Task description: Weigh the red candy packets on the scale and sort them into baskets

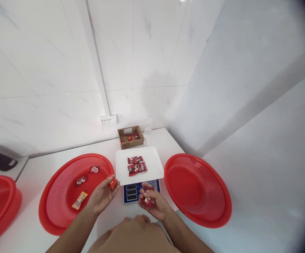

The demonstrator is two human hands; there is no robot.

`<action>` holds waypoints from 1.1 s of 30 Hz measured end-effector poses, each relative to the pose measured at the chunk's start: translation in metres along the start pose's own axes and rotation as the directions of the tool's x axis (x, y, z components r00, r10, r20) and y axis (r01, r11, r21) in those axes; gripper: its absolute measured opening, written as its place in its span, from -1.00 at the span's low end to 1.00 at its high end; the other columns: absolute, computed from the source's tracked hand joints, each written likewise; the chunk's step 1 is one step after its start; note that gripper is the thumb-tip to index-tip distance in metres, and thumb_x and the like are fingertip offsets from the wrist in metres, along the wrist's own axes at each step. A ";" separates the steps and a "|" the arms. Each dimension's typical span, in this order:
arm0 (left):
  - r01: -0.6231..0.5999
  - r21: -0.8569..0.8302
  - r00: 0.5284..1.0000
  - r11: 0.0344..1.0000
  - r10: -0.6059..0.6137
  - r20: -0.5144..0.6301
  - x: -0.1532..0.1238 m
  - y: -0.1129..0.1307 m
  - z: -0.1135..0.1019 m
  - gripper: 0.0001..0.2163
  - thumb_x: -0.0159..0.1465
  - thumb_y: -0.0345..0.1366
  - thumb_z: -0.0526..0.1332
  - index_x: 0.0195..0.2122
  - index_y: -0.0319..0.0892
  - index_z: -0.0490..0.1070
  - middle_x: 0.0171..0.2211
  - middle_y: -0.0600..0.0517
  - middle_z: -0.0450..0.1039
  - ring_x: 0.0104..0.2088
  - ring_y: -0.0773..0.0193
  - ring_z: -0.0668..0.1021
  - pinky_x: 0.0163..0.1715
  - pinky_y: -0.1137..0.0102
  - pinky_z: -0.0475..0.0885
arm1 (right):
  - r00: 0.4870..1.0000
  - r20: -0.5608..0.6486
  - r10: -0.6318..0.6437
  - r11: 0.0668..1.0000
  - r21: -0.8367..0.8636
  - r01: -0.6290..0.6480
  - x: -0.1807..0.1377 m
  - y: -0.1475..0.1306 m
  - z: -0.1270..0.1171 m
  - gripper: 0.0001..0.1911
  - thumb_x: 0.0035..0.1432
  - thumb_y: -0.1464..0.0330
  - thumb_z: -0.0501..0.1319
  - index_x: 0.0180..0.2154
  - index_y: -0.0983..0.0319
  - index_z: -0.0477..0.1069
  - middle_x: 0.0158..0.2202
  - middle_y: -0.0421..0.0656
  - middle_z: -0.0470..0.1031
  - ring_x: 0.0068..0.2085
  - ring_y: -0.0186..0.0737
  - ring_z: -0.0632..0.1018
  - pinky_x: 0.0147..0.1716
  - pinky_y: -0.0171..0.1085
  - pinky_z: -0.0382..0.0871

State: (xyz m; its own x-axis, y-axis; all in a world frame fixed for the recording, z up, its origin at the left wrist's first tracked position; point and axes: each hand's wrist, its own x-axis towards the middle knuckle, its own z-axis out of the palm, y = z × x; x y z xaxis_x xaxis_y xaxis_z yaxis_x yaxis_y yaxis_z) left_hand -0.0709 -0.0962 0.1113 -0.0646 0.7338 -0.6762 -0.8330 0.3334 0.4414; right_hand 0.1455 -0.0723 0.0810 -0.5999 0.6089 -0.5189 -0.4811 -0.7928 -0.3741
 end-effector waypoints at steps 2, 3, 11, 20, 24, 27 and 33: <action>0.010 0.021 1.000 1.000 -0.010 0.006 -0.002 0.004 0.002 -0.91 0.21 -0.48 0.12 -0.30 -0.23 0.38 -0.44 0.06 0.46 -0.43 0.38 0.57 -0.36 0.47 0.53 | 1.000 0.004 -0.004 1.000 0.018 0.003 0.000 -0.001 0.002 -0.51 -0.33 0.58 0.35 -0.28 0.16 0.34 -0.38 -0.31 0.43 -0.33 -0.38 0.48 -0.18 -0.22 0.31; 0.017 0.040 1.000 0.999 -0.018 0.008 -0.004 0.004 0.003 -0.91 0.21 -0.47 0.12 -0.29 -0.23 0.38 -0.44 0.05 0.46 -0.42 0.38 0.57 -0.36 0.48 0.53 | 1.000 0.005 0.004 1.000 0.017 -0.004 0.001 -0.002 0.003 -0.49 -0.33 0.58 0.36 -0.26 0.16 0.33 -0.33 -0.29 0.45 -0.30 -0.36 0.49 -0.16 -0.20 0.31; 0.001 0.360 0.978 0.933 -0.076 0.195 -0.013 -0.011 -0.001 -0.79 0.14 -0.22 0.27 -0.26 -0.21 0.36 -0.58 0.12 0.37 -0.63 0.52 0.40 -0.59 0.60 0.31 | 0.998 0.042 0.055 0.998 -0.044 -0.053 0.005 -0.005 0.005 -0.50 -0.20 0.40 0.42 -0.16 0.13 0.32 -0.42 -0.34 0.38 -0.59 -0.60 0.25 -0.50 -0.45 0.15; -0.138 0.814 0.939 0.564 -0.187 0.289 -0.027 -0.045 0.009 -0.28 0.11 -0.22 0.23 0.25 -0.14 -0.09 -0.63 0.21 0.31 -0.67 0.43 0.31 -0.64 0.51 0.16 | 0.998 0.048 0.039 0.847 -0.532 -0.008 0.005 0.008 0.011 -0.50 -0.17 0.01 0.33 -0.34 0.22 0.26 -0.60 -0.37 0.30 -0.67 -0.50 0.26 -0.66 -0.41 0.08; -0.214 0.858 0.918 0.466 -0.204 0.340 -0.032 -0.053 0.014 -0.22 0.03 -0.38 0.23 0.27 -0.07 -0.10 -0.41 0.10 0.45 -0.55 0.41 0.38 -0.57 0.50 0.21 | 0.992 0.118 0.050 0.703 -0.709 0.049 0.001 0.011 0.015 -0.52 -0.20 0.04 0.35 -0.42 0.23 0.23 -0.61 -0.34 0.34 -0.65 -0.48 0.31 -0.67 -0.43 0.06; -0.180 0.865 0.926 0.469 -0.215 0.309 -0.030 -0.056 0.014 -0.19 0.04 -0.33 0.22 0.28 -0.12 -0.18 -0.48 0.13 0.41 -0.60 0.40 0.34 -0.61 0.50 0.19 | 0.993 0.118 0.010 0.707 -0.703 0.077 0.000 0.011 0.016 -0.54 -0.16 0.04 0.32 -0.45 0.22 0.19 -0.63 -0.34 0.34 -0.66 -0.47 0.31 -0.68 -0.44 0.07; -0.308 0.879 0.941 0.365 -0.023 0.339 -0.020 -0.058 0.008 -0.67 0.13 -0.06 0.16 -0.22 -0.21 0.34 -0.54 0.13 0.32 -0.54 0.37 0.36 -0.51 0.46 0.27 | 0.990 0.049 -0.133 0.770 -0.624 0.134 0.002 0.010 0.018 -0.52 -0.11 -0.02 0.26 -0.46 0.20 0.15 -0.66 -0.34 0.32 -0.66 -0.46 0.30 -0.70 -0.46 0.01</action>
State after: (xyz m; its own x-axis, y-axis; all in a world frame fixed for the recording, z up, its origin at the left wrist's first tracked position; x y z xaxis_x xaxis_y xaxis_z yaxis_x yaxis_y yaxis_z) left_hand -0.0165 -0.1256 0.1037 0.1442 0.8832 -0.4462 0.1981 0.4160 0.8875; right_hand 0.1281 -0.0791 0.0898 -0.5611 0.7094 -0.4265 -0.0516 -0.5442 -0.8373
